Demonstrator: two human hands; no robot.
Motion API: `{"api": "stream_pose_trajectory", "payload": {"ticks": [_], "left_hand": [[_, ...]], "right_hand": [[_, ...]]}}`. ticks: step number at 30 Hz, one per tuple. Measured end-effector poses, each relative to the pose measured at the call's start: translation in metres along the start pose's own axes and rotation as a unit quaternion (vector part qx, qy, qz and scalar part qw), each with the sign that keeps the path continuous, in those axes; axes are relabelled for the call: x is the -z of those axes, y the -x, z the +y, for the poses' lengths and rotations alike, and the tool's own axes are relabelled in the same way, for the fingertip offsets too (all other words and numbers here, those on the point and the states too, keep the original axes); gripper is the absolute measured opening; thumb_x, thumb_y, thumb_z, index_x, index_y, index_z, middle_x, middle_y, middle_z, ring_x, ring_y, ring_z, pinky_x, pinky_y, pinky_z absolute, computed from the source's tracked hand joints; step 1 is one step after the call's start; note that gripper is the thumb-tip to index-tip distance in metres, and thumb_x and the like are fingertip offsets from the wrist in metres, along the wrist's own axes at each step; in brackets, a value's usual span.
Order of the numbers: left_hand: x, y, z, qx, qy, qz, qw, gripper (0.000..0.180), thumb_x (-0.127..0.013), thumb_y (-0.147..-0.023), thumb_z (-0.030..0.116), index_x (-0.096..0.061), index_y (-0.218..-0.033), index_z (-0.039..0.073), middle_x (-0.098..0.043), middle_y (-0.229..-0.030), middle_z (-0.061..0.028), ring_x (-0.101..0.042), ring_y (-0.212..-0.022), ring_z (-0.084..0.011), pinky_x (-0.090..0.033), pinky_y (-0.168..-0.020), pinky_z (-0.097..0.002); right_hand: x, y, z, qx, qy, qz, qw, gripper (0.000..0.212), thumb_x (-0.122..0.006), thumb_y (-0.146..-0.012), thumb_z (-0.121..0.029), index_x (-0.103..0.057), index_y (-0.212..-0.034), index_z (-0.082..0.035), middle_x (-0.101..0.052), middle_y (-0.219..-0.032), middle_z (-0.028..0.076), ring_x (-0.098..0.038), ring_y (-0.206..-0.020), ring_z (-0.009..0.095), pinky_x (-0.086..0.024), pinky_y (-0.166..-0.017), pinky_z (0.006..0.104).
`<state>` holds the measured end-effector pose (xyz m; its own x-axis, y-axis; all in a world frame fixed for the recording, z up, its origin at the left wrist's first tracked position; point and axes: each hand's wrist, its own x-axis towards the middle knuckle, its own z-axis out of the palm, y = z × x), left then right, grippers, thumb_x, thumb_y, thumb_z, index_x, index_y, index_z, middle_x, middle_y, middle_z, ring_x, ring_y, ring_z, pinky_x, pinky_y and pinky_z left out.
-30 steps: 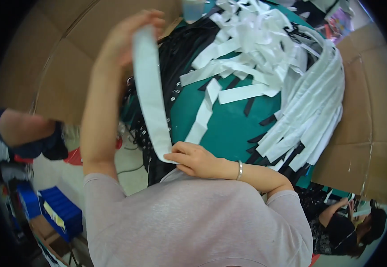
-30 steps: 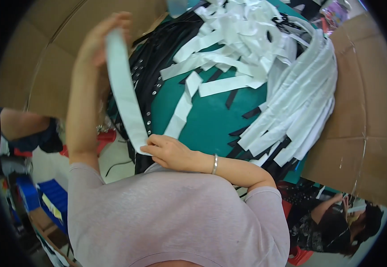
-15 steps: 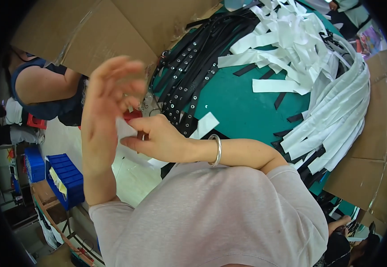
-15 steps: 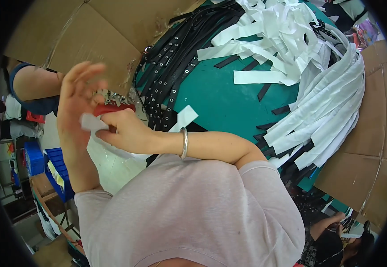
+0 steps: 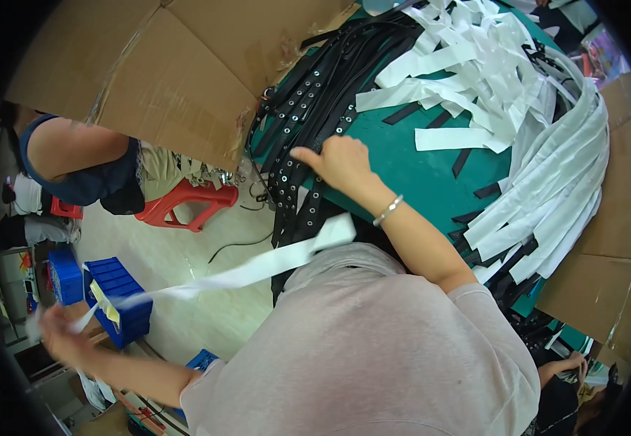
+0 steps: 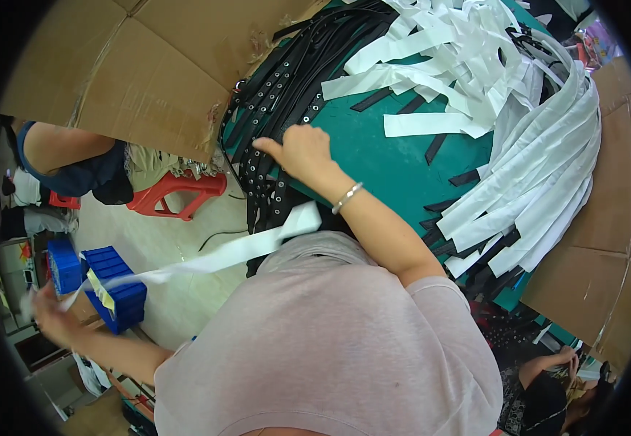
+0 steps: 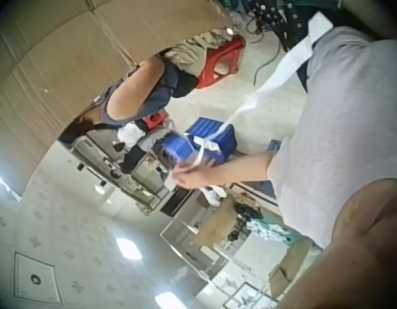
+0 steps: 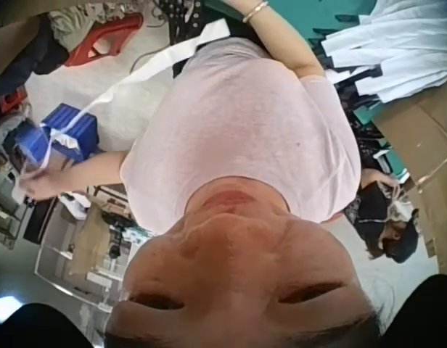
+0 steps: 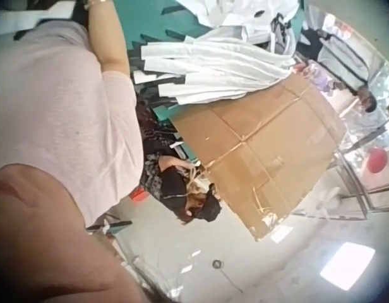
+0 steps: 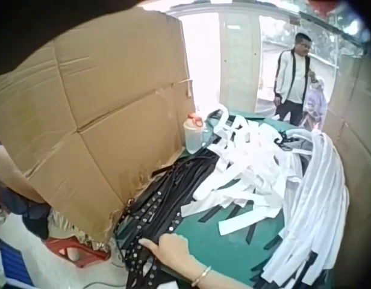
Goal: Wrapping black leather belts with white protective strips in a factory environment.
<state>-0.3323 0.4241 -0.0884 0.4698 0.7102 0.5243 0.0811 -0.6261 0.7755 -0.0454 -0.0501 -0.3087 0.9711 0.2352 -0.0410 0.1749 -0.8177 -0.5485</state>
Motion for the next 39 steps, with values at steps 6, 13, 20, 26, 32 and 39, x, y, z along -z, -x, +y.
{"api": "stream_pose_trajectory", "payload": {"ticks": [6,13,20,26,32,39], "left_hand": [[-0.016,0.033,0.096,-0.139,-0.013,0.123,0.983,0.029,-0.056,-0.09,0.015,-0.062,-0.104,-0.009,-0.064,-0.105,-0.0182,-0.062,-0.094,-0.021,-0.051,-0.084,-0.0331],[-0.327,0.204,0.087,0.013,0.096,-0.503,0.859,0.016,-0.061,-0.085,0.012,-0.06,-0.075,-0.001,-0.05,-0.061,0.0035,-0.042,-0.059,-0.0035,-0.035,-0.05,-0.0222],[-0.408,0.26,0.136,0.147,0.302,-0.607,0.72,0.015,-0.067,-0.081,0.004,-0.065,-0.094,-0.004,-0.067,-0.077,-0.0059,-0.059,-0.065,-0.0057,-0.045,-0.057,-0.0175],[-0.415,0.263,0.152,0.176,0.323,-0.604,0.707,0.017,-0.072,-0.073,-0.002,-0.066,-0.089,-0.002,-0.067,-0.077,-0.0077,-0.062,-0.067,-0.0083,-0.048,-0.061,-0.0192],[-0.411,0.27,0.14,0.162,0.338,-0.573,0.729,0.025,-0.077,-0.066,-0.005,-0.066,-0.088,-0.002,-0.067,-0.077,-0.0077,-0.062,-0.069,-0.01,-0.05,-0.065,-0.0206],[-0.405,0.272,0.121,0.137,0.347,-0.551,0.747,0.014,-0.065,-0.082,0.001,-0.068,-0.094,-0.004,-0.065,-0.082,-0.0042,-0.057,-0.074,-0.0064,-0.043,-0.066,-0.017]], "right_hand": [[-0.017,-0.01,0.043,-0.055,-0.042,0.066,0.995,0.057,-0.064,-0.072,-0.053,-0.063,-0.064,0.004,-0.061,-0.065,0.022,-0.063,-0.067,0.036,-0.049,-0.058,0.0433],[0.068,0.067,0.085,-0.14,-0.643,-0.116,0.744,0.024,-0.054,-0.092,-0.027,-0.054,-0.09,-0.003,-0.064,-0.07,0.008,-0.039,-0.039,0.003,-0.026,-0.035,0.0162],[0.065,0.143,0.068,-0.03,-0.583,-0.238,0.776,0.015,-0.061,-0.085,-0.013,-0.066,-0.09,0.001,-0.067,-0.085,0.008,-0.056,-0.056,0.008,-0.044,-0.048,0.0199],[0.101,0.149,0.072,-0.023,-0.542,-0.159,0.825,0.017,-0.058,-0.089,-0.013,-0.062,-0.091,0.003,-0.067,-0.08,0.009,-0.064,-0.064,0.011,-0.052,-0.057,0.0224],[0.147,0.119,0.089,0.058,-0.654,0.186,0.731,0.016,-0.043,-0.096,-0.014,-0.041,-0.106,-0.002,-0.063,-0.094,0.029,-0.067,-0.064,0.025,-0.055,-0.055,0.0269],[0.135,0.094,0.056,0.031,-0.726,0.206,0.655,0.017,-0.053,-0.092,-0.009,-0.048,-0.105,0.0,-0.064,-0.093,0.022,-0.064,-0.066,0.018,-0.055,-0.057,0.0239]]}}
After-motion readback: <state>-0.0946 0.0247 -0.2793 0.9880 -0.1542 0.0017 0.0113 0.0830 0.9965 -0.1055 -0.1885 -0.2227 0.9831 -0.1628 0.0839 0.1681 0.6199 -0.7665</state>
